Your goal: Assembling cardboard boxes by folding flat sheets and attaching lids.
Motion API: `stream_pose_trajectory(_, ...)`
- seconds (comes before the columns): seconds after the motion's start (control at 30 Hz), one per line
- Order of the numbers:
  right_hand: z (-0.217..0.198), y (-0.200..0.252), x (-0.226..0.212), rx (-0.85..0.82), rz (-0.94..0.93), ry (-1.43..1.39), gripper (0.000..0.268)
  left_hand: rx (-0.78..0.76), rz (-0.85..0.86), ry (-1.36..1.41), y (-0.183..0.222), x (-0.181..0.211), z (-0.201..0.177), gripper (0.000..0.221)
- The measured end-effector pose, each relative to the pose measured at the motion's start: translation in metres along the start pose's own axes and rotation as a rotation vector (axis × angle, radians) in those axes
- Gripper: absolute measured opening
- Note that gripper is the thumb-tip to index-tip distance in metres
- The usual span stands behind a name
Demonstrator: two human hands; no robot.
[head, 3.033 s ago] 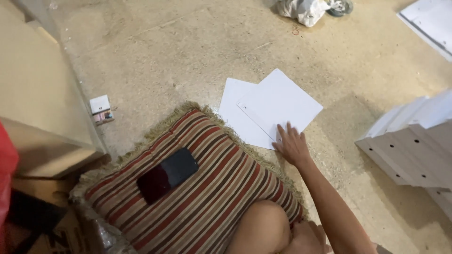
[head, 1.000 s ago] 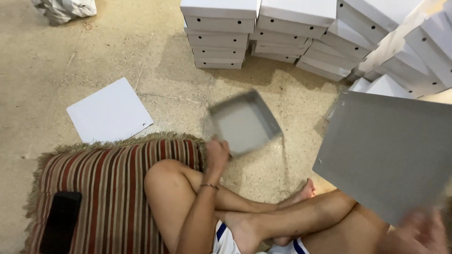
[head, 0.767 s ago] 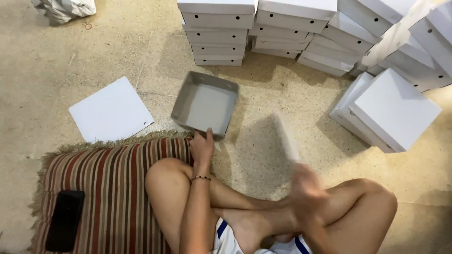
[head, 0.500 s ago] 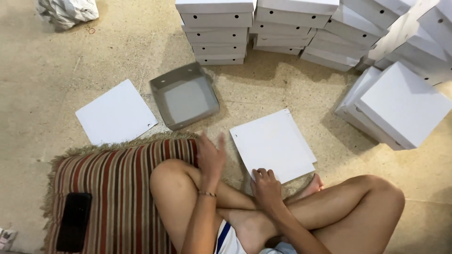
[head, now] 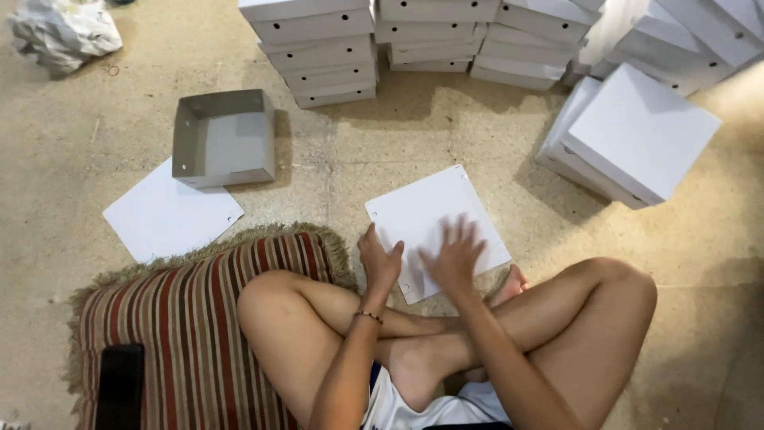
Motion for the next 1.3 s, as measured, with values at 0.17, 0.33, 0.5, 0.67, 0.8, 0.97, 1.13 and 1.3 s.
stream_pose_trajectory(0.17,0.019,-0.035,0.078,-0.101,0.428,-0.155,0.091,-0.095,-0.079,0.020,0.012,-0.007,0.003,0.073)
stream_pose_trajectory(0.33,0.031,-0.049,0.124,-0.228,0.437,-0.279,0.083,-0.157,-0.031,-0.145,0.016,-0.004,0.010,0.066)
stream_pose_trajectory(0.5,0.058,-0.052,0.150,-0.297,0.478,-0.329,0.066,-0.228,0.016,-0.155,0.029,0.006,0.009,0.066)
stream_pose_trajectory(0.67,0.049,-0.047,0.153,-0.305,0.567,-0.632,0.066,-0.295,0.022,-0.203,0.032,0.011,0.007,0.071)
stream_pose_trajectory(0.8,0.031,-0.048,0.160,-0.239,0.591,-1.102,0.077,-0.405,0.026,-0.088,0.027,0.014,0.003,0.076)
stream_pose_trajectory(0.97,-0.124,-0.043,0.083,0.104,0.320,-0.730,0.053,-0.483,0.077,0.129,0.054,0.059,-0.022,0.074)
stream_pose_trajectory(1.13,-0.148,-0.015,0.000,0.137,0.014,-0.067,0.025,-0.583,0.104,0.463,0.057,0.063,-0.031,0.063)
stream_pose_trajectory(1.3,-0.009,-0.004,-0.023,-0.209,-0.422,0.114,0.033,-0.439,-0.283,0.658,0.006,-0.006,0.005,0.079)
Point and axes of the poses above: each hand's wrist, its own y-axis away from the middle knuckle, its own z-axis out of the palm, x = y × z, the point moved 1 cm from there along -y, towards the middle knuckle, and after that the axes turned 10 degrees about -z, right-handed, at the moved point
